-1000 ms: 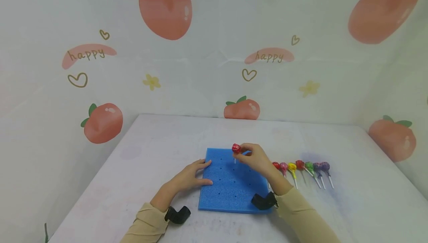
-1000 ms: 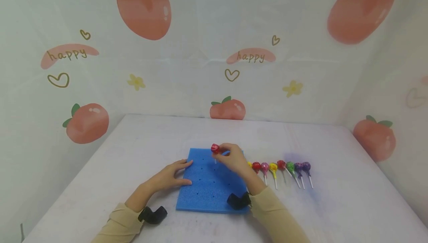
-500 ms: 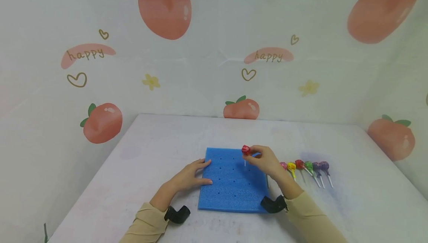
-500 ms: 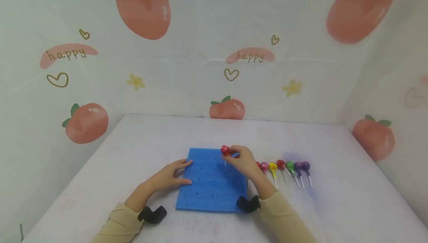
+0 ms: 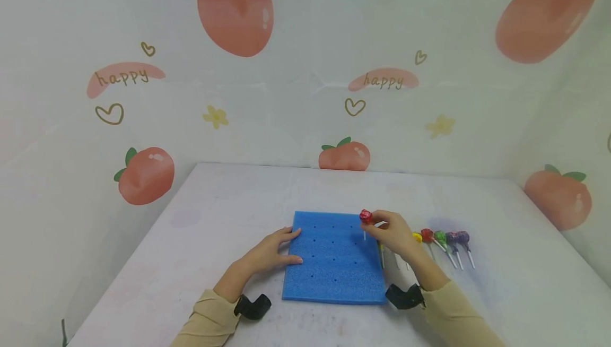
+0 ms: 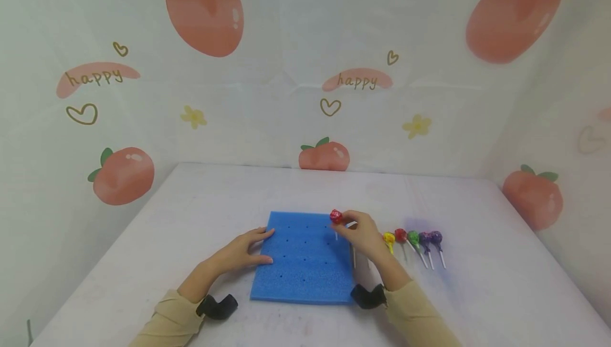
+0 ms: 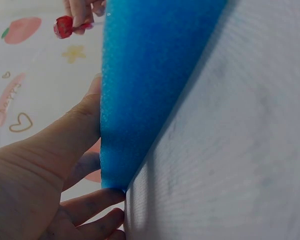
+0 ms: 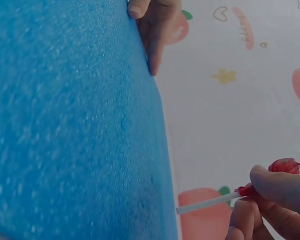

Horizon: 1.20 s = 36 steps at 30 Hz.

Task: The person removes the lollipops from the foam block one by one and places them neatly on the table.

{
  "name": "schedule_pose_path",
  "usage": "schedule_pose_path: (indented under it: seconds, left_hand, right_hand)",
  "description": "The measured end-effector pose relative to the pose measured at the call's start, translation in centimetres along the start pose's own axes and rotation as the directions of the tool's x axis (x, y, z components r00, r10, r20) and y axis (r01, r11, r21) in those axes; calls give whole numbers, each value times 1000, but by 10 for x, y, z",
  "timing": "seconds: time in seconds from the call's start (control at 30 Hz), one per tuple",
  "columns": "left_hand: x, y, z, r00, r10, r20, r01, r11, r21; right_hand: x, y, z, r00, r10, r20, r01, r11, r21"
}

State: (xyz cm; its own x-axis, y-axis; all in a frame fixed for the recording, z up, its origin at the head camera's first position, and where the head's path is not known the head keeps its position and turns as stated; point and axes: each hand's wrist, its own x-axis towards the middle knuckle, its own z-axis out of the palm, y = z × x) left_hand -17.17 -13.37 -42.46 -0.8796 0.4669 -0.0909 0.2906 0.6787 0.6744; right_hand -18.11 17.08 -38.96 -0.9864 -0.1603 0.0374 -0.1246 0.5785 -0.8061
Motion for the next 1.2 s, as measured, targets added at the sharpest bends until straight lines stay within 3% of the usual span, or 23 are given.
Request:
schedule_pose_path:
  seconds: [0.4, 1.2]
  left_hand:
    - [1, 0, 0, 1000, -8, 2, 8, 1000, -16]
    - [0, 0, 0, 1000, 0, -1, 0, 1000, -9]
  right_hand:
    - [-10, 5, -16, 999, 48, -13, -48, 999, 1]
    - [-29, 21, -52, 990, 96, -98, -110, 984, -144]
